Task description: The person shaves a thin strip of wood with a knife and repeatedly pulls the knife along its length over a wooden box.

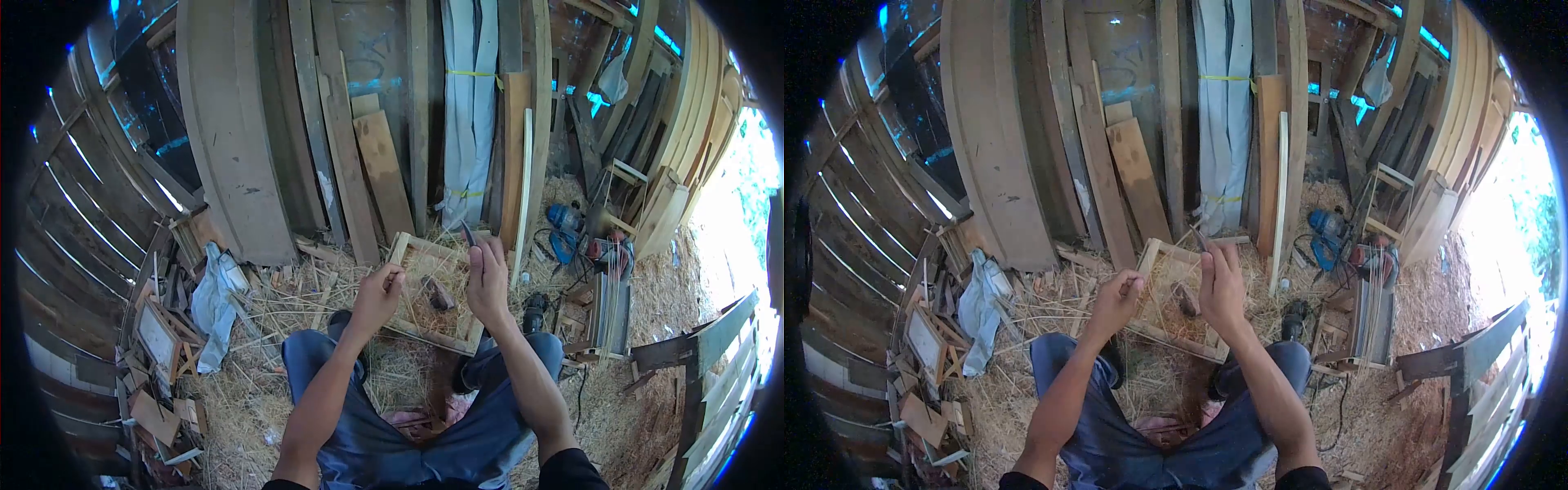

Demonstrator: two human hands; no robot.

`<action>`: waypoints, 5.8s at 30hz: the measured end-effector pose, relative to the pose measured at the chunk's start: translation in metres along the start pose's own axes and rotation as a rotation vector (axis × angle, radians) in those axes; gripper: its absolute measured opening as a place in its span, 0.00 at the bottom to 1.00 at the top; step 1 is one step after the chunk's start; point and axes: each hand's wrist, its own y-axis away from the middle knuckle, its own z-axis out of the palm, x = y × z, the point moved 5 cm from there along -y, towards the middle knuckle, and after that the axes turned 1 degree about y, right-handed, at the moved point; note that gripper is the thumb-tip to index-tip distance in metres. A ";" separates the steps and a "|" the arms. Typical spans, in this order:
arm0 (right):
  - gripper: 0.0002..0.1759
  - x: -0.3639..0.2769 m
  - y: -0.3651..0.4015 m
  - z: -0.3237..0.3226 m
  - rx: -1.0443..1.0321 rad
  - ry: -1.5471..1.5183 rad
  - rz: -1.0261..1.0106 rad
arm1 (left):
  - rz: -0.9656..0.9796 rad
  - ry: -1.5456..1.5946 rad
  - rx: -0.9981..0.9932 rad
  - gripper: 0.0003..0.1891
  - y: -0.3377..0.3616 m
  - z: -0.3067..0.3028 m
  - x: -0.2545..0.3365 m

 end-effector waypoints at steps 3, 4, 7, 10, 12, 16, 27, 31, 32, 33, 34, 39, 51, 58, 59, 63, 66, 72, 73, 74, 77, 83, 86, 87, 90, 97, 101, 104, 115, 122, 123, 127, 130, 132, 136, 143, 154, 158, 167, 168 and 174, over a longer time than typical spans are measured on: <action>0.17 0.009 0.017 0.021 -0.494 -0.658 0.639 | -0.072 0.195 -0.028 0.09 0.003 0.007 0.000; 0.17 0.008 0.026 0.030 -0.615 -0.802 0.761 | -0.071 0.221 -0.059 0.09 0.004 0.008 0.007; 0.16 0.017 0.036 0.041 -0.731 -1.051 0.949 | -0.005 0.214 -0.096 0.08 0.009 0.015 0.015; 0.15 0.017 0.026 0.034 -0.732 -1.156 1.021 | 0.030 0.198 -0.113 0.07 0.009 0.016 0.020; 0.15 0.025 0.027 0.031 -0.714 -1.033 0.976 | -0.007 0.221 -0.137 0.07 0.011 0.014 0.021; 0.18 0.063 0.011 0.010 -0.512 -1.037 0.993 | -0.127 0.292 -0.251 0.08 0.016 0.010 0.021; 0.17 0.021 0.032 0.035 -0.813 -1.078 0.912 | -0.481 0.766 -0.387 0.09 0.020 0.031 0.008; 0.17 0.034 0.026 0.030 -0.752 -1.037 0.948 | -0.476 0.790 -0.394 0.09 0.020 0.033 0.011; 0.17 0.035 0.025 0.029 -0.754 -0.997 0.972 | -0.497 0.768 -0.426 0.09 0.021 0.032 0.007; 0.17 0.041 0.023 0.029 -0.756 -0.996 0.971 | -0.497 0.769 -0.425 0.09 0.022 0.029 0.003; 0.17 0.054 0.020 0.025 -0.657 -0.984 0.977 | -0.498 0.756 -0.455 0.09 0.024 0.028 -0.002; 0.16 0.067 0.026 0.019 -0.587 -1.007 1.036 | -0.450 0.747 -0.448 0.09 0.026 0.031 -0.003; 0.14 0.046 0.034 0.022 -0.783 -0.815 0.996 | -0.521 0.794 -0.463 0.09 0.028 0.029 0.007; 0.17 0.078 0.019 0.019 -0.570 -1.059 1.053 | -0.535 0.880 -0.475 0.09 0.029 0.025 -0.001; 0.20 0.079 0.019 0.017 -0.585 -1.094 1.031 | -0.524 0.897 -0.501 0.09 0.029 0.027 0.001; 0.20 0.094 0.012 0.003 -0.372 -1.105 1.059 | -0.576 0.832 -0.488 0.09 0.031 0.025 0.002; 0.20 0.082 0.021 0.007 -0.442 -1.100 1.057 | -0.502 0.777 -0.476 0.08 0.027 0.029 -0.005; 0.16 0.028 0.039 0.032 -0.808 -1.044 1.003 | -0.281 0.405 -0.381 0.09 0.024 0.029 0.015; 0.16 0.028 0.042 0.035 -0.826 -1.028 1.014 | -0.189 0.336 -0.349 0.09 0.023 0.028 0.016; 0.16 0.030 0.041 0.035 -0.824 -1.033 1.019 | -0.094 0.267 -0.318 0.09 0.023 0.026 0.018; 0.17 0.061 0.024 0.020 -0.565 -1.103 1.054 | -0.081 0.203 -0.352 0.08 0.026 0.024 0.020; 0.17 0.036 0.032 0.020 -0.703 -1.146 1.075 | 0.028 0.141 -0.328 0.07 0.023 0.021 0.030; 0.16 0.027 0.041 0.033 -0.868 -1.250 1.100 | 0.099 0.079 -0.231 0.06 0.024 0.020 0.031; 0.16 0.029 0.037 0.030 -0.850 -1.176 1.103 | 0.092 0.077 -0.233 0.06 0.025 0.020 0.034; 0.17 0.055 0.033 0.026 -0.772 -1.073 1.115 | 0.150 -0.014 -0.175 0.06 0.024 0.014 0.045; 0.18 0.033 0.043 0.027 -0.904 -1.097 1.121 | 0.164 -0.005 -0.153 0.06 0.025 0.021 0.031; 0.17 0.077 0.025 0.017 -0.609 -1.108 1.140 | 0.107 -0.052 -0.187 0.05 0.027 0.008 0.040; 0.17 0.074 0.028 0.013 -0.583 -1.119 1.188 | 0.187 -0.109 -0.144 0.06 0.027 0.013 0.040; 0.17 0.058 0.029 0.013 -0.644 -0.983 1.089 | 0.136 -0.133 -0.122 0.06 0.024 0.014 0.033; 0.19 0.066 0.036 0.027 -0.724 -1.102 1.113 | 0.175 -0.128 -0.109 0.06 0.026 0.011 0.043; 0.19 0.073 0.031 0.022 -0.650 -1.104 1.129 | 0.177 -0.124 -0.106 0.06 0.026 0.012 0.043; 0.20 0.090 0.024 0.010 -0.554 -1.087 1.131 | 0.216 -0.187 -0.105 0.06 0.029 0.012 0.039; 0.18 0.067 0.033 0.013 -0.616 -1.056 1.188 | 0.240 -0.199 -0.062 0.06 0.029 0.015 0.042; 0.17 0.042 0.045 0.027 -0.786 -1.077 1.149 | 0.273 -0.217 -0.019 0.06 0.029 0.014 0.043; 0.17 0.077 0.025 0.016 -0.574 -1.153 1.187 | 0.220 -0.242 -0.083 0.06 0.029 0.012 0.037; 0.16 0.053 0.039 0.023 -0.762 -0.993 1.111 | 0.065 -0.029 -0.184 0.06 0.024 0.015 0.031; 0.17 0.059 0.040 0.024 -0.838 -0.867 1.110 | 0.157 -0.112 -0.144 0.06 0.024 0.009 0.030; 0.16 0.081 0.025 0.014 -0.569 -1.155 1.168 | 0.044 -0.079 -0.195 0.06 0.025 0.007 0.036; 0.19 0.100 0.027 0.010 -0.526 -0.825 1.112 | -0.001 -0.118 -0.228 0.06 0.024 0.006 0.031; 0.19 0.099 0.027 0.007 -0.510 -0.836 1.134 | 0.002 -0.112 -0.219 0.06 0.023 0.008 0.031; 0.17 0.082 0.046 0.035 -0.684 -0.716 1.005 | 0.050 -0.116 -0.246 0.05 0.023 0.011 0.031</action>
